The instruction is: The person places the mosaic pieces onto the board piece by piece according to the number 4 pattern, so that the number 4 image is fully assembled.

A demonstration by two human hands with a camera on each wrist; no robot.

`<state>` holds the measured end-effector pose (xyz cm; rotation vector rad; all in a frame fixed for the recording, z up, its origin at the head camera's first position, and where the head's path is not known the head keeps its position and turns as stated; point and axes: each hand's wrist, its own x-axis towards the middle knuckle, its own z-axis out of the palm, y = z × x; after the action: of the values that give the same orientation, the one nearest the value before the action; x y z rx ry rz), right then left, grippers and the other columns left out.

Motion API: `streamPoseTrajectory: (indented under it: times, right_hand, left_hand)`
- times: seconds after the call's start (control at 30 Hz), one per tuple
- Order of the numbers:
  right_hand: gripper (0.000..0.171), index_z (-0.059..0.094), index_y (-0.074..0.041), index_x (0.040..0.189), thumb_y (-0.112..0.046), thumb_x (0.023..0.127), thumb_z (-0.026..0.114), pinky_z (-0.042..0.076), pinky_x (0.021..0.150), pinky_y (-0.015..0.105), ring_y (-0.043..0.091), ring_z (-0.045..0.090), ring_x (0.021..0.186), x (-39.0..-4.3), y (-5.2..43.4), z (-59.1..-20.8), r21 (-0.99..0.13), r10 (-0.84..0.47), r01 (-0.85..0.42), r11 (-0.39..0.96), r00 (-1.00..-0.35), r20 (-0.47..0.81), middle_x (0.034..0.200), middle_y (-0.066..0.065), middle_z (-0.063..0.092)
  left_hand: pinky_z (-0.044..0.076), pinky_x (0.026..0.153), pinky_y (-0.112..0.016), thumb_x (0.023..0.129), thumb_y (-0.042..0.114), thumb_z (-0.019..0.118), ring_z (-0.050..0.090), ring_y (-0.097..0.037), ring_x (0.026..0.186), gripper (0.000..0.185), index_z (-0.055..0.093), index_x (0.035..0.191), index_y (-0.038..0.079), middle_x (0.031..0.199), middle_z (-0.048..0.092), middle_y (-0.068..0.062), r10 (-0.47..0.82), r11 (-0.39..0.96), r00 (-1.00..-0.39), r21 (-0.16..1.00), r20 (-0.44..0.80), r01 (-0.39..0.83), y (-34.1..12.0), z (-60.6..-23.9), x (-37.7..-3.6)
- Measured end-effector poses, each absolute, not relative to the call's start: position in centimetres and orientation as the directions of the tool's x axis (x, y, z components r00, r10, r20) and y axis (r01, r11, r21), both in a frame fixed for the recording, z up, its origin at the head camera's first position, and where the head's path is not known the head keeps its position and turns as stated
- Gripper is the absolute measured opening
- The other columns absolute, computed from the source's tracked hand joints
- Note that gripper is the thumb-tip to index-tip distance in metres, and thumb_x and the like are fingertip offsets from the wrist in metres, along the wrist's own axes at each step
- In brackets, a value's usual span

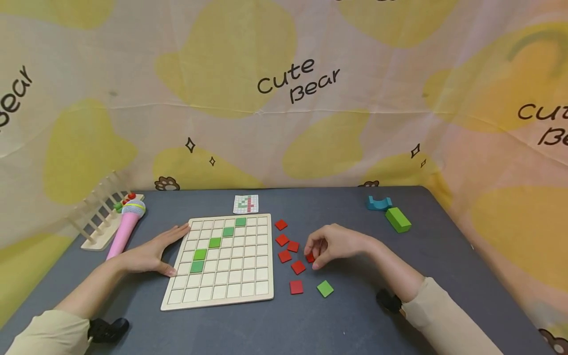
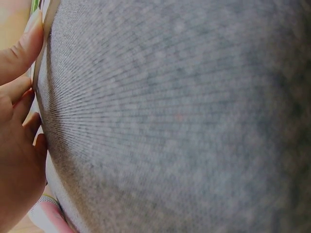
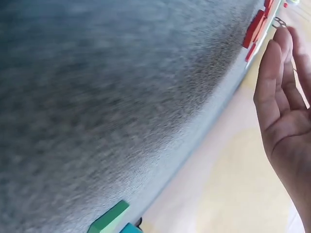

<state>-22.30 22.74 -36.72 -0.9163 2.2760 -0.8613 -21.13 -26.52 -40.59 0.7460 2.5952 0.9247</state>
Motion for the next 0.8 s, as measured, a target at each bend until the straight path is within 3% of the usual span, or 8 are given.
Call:
streamPoseTrajectory:
  times: [0.23,0.33,0.5,0.8]
  right_hand:
    - [0.030,0.072,-0.012,0.100,-0.018,0.074,0.085,0.055,0.067,0.022,0.003,0.062,0.072,-21.7,23.2,-37.2,-0.746,-0.780,-0.357,0.562,-0.529,-0.334,0.083,0.009,0.069]
    - [0.028,0.073,-0.012,0.098,-0.017,0.073,0.086,0.054,0.066,0.021,0.003,0.062,0.071,-21.5,23.2,-37.3,-0.741,-0.777,-0.341,0.578,-0.509,-0.372,0.081,0.006,0.068]
    - [0.026,0.075,-0.013,0.093,-0.013,0.070,0.087,0.054,0.064,0.021,0.003,0.063,0.068,-21.2,23.1,-37.4,-0.732,-0.771,-0.333,0.595,-0.495,-0.402,0.077,-0.002,0.067]
    - [0.030,0.074,-0.018,0.090,-0.010,0.066,0.089,0.054,0.061,0.022,0.001,0.061,0.066,-20.9,22.8,-37.6,-0.710,-0.776,-0.372,0.598,-0.489,-0.398,0.079,0.003,0.068]
  left_hand:
    - [0.009,0.110,-0.075,0.064,0.031,0.084,0.005,-0.060,0.147,0.114,0.024,0.153,-0.005,0.163,0.014,-0.030,0.554,0.668,-0.827,0.643,-0.093,0.375,-26.6,-40.7,-21.1]
    - [0.009,0.110,-0.075,0.064,0.031,0.084,0.006,-0.060,0.147,0.114,0.024,0.153,-0.006,0.163,0.015,-0.030,0.554,0.670,-0.827,0.639,-0.090,0.379,-26.6,-40.8,-21.2]
    - [0.009,0.110,-0.076,0.063,0.032,0.084,0.005,-0.060,0.147,0.114,0.024,0.153,-0.005,0.163,0.015,-0.030,0.553,0.671,-0.828,0.640,-0.093,0.376,-26.6,-40.8,-21.2]
    - [0.009,0.110,-0.076,0.065,0.033,0.083,0.005,-0.060,0.147,0.113,0.024,0.153,-0.005,0.163,0.014,-0.030,0.554,0.671,-0.827,0.639,-0.096,0.376,-26.6,-40.7,-21.1]
